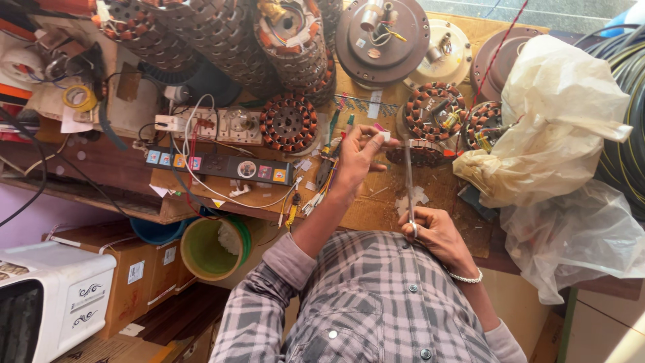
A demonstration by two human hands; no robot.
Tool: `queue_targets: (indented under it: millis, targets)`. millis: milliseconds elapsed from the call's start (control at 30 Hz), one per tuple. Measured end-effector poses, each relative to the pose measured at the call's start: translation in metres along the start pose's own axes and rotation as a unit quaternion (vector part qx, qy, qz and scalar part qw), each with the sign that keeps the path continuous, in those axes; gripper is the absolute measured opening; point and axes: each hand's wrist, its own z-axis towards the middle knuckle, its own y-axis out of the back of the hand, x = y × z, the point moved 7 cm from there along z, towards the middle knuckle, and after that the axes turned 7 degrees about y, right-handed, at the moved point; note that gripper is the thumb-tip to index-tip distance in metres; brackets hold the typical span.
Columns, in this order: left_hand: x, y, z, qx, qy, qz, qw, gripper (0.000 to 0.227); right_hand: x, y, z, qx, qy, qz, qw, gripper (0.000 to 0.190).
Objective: The person assembles small electrical components on a workbench. They use scissors to cut small white plastic pieces and insert them into a circular copper-wound stator. The person handles multiple stators and wires during the process.
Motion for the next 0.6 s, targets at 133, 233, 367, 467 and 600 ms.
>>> queue_targets:
  millis: [133,233,367,467,600]
  targets:
    - [0.021,-0.009,-0.011,0.071,0.092,-0.102,0.988,0.016,-0.008,0.004,0.004,-0.022,0.019,0.068,0.997,0.022]
    - [0.023,-0.002,-0.015,0.03,0.036,-0.022,0.999,0.017,-0.012,0.006,0.005,-0.022,0.022,0.059,0.998,0.022]
    - [0.008,0.005,-0.016,0.008,-0.071,0.043,0.996,0.024,-0.01,0.003,0.007,-0.008,-0.013,0.0,1.0,0.023]
    - [0.0,0.004,-0.016,0.011,-0.071,0.064,0.995,0.021,0.008,-0.007,0.006,0.041,0.041,-0.013,0.998,0.032]
    - [-0.015,-0.005,-0.021,0.033,-0.089,0.08,0.992,0.017,0.024,-0.014,0.003,0.06,0.068,-0.036,0.995,0.053]
